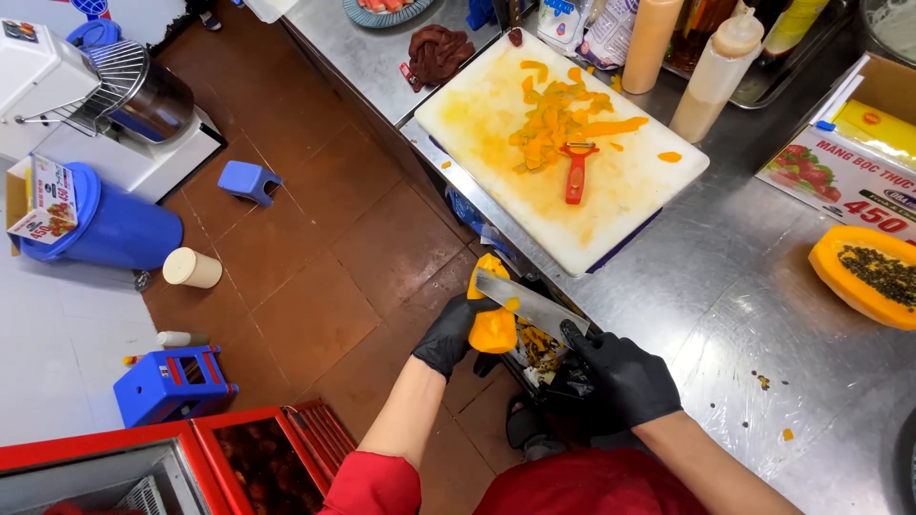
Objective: Peeling, wrapping, cutting, and seeding a papaya for plating
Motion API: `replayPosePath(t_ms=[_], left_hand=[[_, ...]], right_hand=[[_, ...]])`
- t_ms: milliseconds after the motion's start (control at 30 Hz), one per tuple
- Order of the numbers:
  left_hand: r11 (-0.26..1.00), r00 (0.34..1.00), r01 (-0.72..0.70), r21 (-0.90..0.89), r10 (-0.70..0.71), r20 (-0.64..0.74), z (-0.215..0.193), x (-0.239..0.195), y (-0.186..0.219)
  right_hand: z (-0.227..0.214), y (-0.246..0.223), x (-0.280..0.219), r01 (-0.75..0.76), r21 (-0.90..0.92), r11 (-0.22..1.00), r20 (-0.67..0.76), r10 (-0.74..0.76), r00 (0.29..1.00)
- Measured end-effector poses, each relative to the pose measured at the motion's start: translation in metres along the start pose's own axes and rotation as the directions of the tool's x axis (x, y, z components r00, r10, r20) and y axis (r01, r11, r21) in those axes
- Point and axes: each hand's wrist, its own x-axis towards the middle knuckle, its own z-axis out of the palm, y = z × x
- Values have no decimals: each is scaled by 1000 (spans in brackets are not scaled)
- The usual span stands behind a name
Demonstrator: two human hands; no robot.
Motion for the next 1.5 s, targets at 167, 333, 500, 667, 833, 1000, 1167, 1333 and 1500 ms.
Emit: replayPosePath(t_ms=[167,333,500,667,833,1000,1167,1333,1500], left_hand=[[998,997,57,30,-58,42,2,-7,2],[989,994,109,100,-111,20,12,-27,10],[964,989,101,245,-123,77,17,-58,13],[989,1000,21,146,-23,12,8,-60,10],[994,989,-86,74,94,-117,6,-70,18],[997,967,-66,33,72,-244,11,-94,25],[994,962,-97,43,104,-252,17,-102,32],[994,957,-109,20,110,-268,12,-107,36],[991,951,-118,-63,94,-296,-2,-103,22]], right_hand=[[0,-1,4,26,-185,982,-213,-65,975],[2,1,23,34,-180,983,-285,-85,955],[3,-4,47,-72,201,977,-101,94,990],[34,-20,46,-54,303,951,-129,97,987],[81,-11,58,-135,402,906,32,133,991],[68,-20,43,-187,450,873,53,183,982],[40,-26,37,-303,474,827,96,294,951],[51,-20,28,-502,402,766,248,437,865],[74,-18,9,-575,310,757,414,437,799]])
